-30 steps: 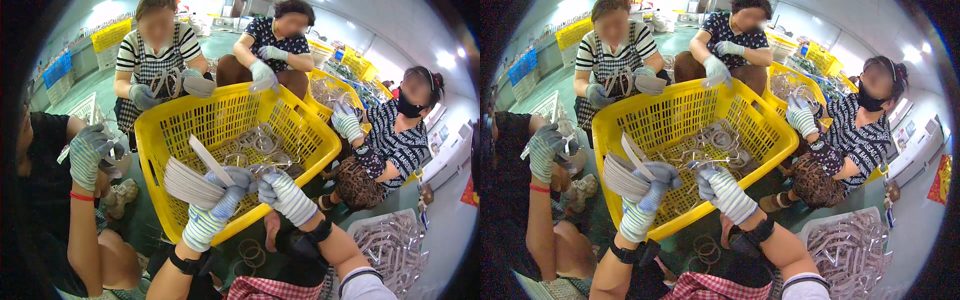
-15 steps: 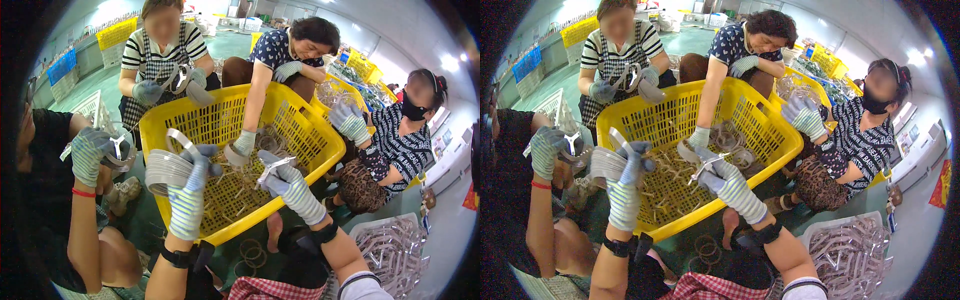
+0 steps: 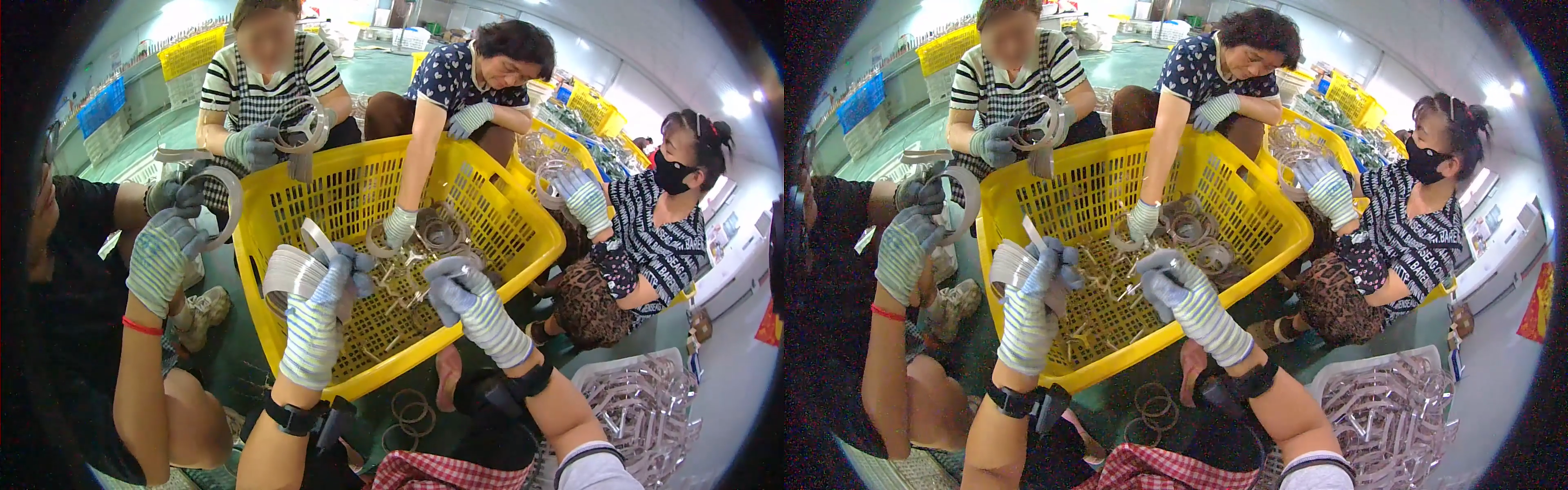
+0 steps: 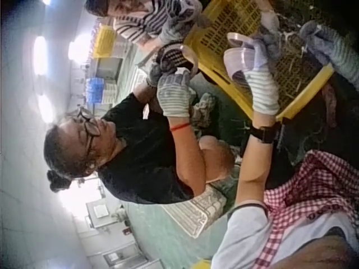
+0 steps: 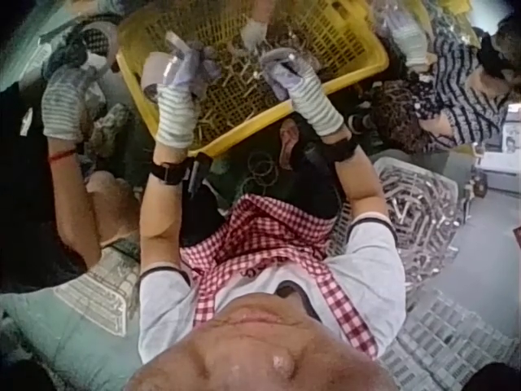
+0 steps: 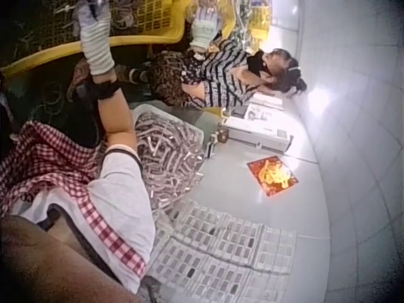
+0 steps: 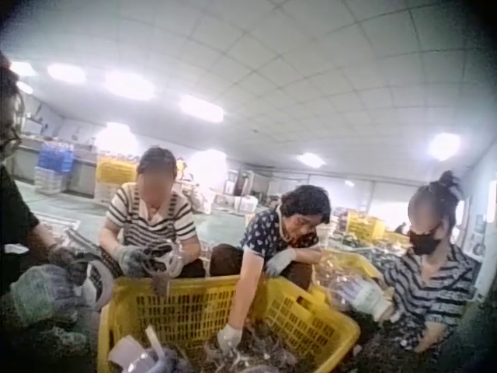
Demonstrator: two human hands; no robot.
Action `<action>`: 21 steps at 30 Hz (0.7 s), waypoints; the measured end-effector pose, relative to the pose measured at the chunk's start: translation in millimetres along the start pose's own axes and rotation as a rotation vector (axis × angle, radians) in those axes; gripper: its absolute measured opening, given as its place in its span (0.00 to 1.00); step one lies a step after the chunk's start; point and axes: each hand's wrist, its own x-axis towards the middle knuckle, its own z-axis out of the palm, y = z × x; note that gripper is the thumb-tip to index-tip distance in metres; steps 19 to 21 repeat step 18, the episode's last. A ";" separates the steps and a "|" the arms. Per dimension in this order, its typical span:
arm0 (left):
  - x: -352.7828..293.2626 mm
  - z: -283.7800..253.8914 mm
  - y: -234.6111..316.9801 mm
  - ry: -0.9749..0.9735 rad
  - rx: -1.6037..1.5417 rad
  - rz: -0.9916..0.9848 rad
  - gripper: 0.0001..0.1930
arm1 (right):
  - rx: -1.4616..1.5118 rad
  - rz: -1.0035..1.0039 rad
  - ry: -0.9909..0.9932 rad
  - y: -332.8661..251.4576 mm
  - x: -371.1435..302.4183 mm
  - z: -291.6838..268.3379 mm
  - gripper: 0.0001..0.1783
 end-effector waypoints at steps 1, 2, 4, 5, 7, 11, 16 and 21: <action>-1.5 1.0 0.7 0.000 -0.001 -0.001 0.09 | -0.007 -0.021 0.090 -0.8 2.4 -1.2 0.11; -4.6 3.9 2.8 -0.020 0.186 0.027 0.11 | -0.014 -0.042 0.181 -1.7 5.3 -2.5 0.10; -6.6 8.1 3.9 -0.042 0.370 0.056 0.12 | 0.023 -0.032 0.248 2.4 9.8 -5.2 0.10; -5.1 9.6 2.8 -0.032 0.411 0.021 0.12 | 0.026 -0.015 0.252 6.1 9.2 -8.4 0.11; 2.2 6.5 -0.5 0.017 0.276 0.029 0.14 | 0.018 0.051 0.189 0.9 6.2 -9.2 0.12; 15.3 -22.3 -1.5 0.099 0.139 0.026 0.14 | -0.324 -0.149 0.201 -0.6 1.2 -4.6 0.14; -2.6 -16.3 25.3 -0.002 0.181 -0.075 0.20 | -0.527 -0.433 0.162 -4.4 -4.4 -33.6 0.17; -7.6 -14.9 32.5 0.010 0.232 -0.114 0.19 | -0.833 -0.554 0.115 -9.1 -8.6 -35.0 0.18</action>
